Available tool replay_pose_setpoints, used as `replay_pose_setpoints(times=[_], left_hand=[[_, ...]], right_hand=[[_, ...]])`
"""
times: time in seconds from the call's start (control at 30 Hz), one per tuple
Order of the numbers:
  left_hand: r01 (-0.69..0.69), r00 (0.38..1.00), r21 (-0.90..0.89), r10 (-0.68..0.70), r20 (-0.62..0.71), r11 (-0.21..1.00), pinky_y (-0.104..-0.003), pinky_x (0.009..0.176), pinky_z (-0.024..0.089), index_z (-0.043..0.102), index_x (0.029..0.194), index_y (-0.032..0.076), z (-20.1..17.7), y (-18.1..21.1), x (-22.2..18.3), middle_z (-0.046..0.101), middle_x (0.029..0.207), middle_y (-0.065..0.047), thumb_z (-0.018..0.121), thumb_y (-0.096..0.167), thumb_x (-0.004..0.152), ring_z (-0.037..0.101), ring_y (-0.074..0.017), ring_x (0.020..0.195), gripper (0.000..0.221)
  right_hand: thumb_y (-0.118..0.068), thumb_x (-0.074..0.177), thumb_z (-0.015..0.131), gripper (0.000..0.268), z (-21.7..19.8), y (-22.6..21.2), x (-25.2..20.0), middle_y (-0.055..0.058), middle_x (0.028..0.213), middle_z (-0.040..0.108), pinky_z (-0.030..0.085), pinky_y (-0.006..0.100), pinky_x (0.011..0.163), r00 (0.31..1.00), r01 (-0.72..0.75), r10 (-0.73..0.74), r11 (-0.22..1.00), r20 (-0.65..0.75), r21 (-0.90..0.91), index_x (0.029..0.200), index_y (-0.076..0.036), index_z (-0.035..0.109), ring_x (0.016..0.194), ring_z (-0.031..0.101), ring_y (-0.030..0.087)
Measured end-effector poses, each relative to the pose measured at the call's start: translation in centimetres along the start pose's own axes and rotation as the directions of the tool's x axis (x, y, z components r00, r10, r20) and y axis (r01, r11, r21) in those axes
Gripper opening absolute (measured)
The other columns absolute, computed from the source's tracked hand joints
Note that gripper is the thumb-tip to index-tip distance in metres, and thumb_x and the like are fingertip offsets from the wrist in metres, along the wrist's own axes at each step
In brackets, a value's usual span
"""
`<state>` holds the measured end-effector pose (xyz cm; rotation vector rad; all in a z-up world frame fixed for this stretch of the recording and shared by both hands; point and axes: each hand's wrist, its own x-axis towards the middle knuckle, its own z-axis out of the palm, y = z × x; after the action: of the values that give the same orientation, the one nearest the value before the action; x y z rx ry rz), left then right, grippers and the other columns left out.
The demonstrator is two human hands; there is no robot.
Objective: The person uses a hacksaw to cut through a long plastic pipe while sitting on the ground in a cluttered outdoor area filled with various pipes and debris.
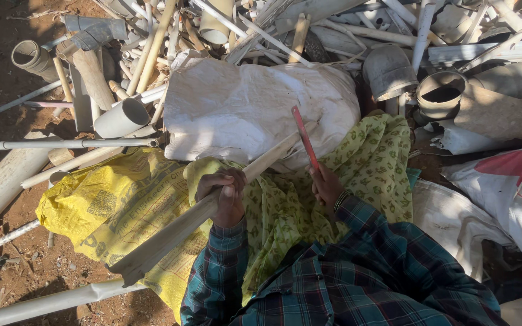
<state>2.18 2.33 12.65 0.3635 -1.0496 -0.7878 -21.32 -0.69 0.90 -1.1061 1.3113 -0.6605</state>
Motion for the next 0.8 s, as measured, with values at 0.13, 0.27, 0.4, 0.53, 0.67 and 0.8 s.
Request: replay_pose_setpoints(times=[0.13,0.27,0.4,0.53,0.67,0.8], left_hand=[[0.022,0.997,0.017,-0.023,0.072,1.0,-0.038,0.07,0.049,0.06,0.103,0.002,0.9,-0.2,-1.2,0.059,0.077,-0.009,0.073,0.012,0.098,0.054,-0.0182,0.067,0.017],[0.032,0.998,0.077,-0.037,0.059,0.997,-0.036,0.065,0.048,0.061,0.1,0.003,1.8,-0.3,-1.8,0.059,0.074,-0.008,0.073,0.011,0.098,0.055,-0.0164,0.065,0.015],[-0.012,0.991,0.106,-0.002,0.132,0.994,-0.039,0.071,0.052,0.062,0.101,0.003,2.0,0.0,-1.9,0.059,0.075,-0.007,0.073,0.012,0.098,0.058,-0.0183,0.069,0.015],[-0.078,0.963,0.154,0.034,0.267,0.985,-0.038,0.07,0.053,0.064,0.1,0.002,3.7,0.4,-2.6,0.061,0.074,-0.008,0.072,0.01,0.097,0.059,-0.0186,0.067,0.012],[-0.094,0.956,0.158,0.045,0.29,0.983,-0.039,0.072,0.054,0.064,0.099,0.002,4.4,0.2,-3.2,0.062,0.076,-0.009,0.073,0.01,0.099,0.06,-0.0202,0.07,0.012],[-0.034,0.989,0.1,0.019,0.146,0.994,-0.039,0.071,0.051,0.063,0.101,0.001,2.3,-0.1,-1.9,0.059,0.074,-0.008,0.072,0.013,0.099,0.056,-0.0189,0.068,0.015]], right_hand=[[-0.032,0.111,0.045,0.041,2.5,0.6,-3.9,0.003,0.062,0.051,0.047,0.035,0.046,0.939,0.323,-0.316,0.946,0.132,-0.033,0.142,-0.008,0.055,0.047,0.047,0.011],[-0.03,0.11,0.045,0.041,2.5,-1.3,-3.1,0.002,0.061,0.05,0.046,0.035,0.045,0.929,0.37,-0.368,0.928,0.042,-0.042,0.143,-0.008,0.054,0.045,0.046,0.012],[-0.032,0.106,0.046,0.05,-0.2,-2.5,-1.1,0.004,0.061,0.049,0.048,0.04,0.044,0.99,-0.127,0.129,0.991,-0.049,0.042,0.154,-0.02,0.034,0.044,0.043,0.016],[-0.034,0.109,0.045,0.042,-0.6,-1.4,-3.7,0.003,0.06,0.05,0.047,0.036,0.045,0.951,0.273,-0.257,0.959,0.172,-0.079,0.143,-0.01,0.054,0.045,0.046,0.014],[-0.033,0.117,0.047,0.034,0.9,-0.8,-5.4,0.001,0.069,0.057,0.048,0.035,0.053,0.748,0.663,-0.649,0.721,0.139,-0.201,0.137,-0.006,0.053,0.056,0.056,0.011],[-0.033,0.108,0.044,0.039,-0.6,-2.9,-2.4,0.004,0.061,0.051,0.045,0.037,0.043,0.98,0.195,-0.189,0.976,0.068,-0.097,0.137,-0.008,0.055,0.043,0.043,0.014]])
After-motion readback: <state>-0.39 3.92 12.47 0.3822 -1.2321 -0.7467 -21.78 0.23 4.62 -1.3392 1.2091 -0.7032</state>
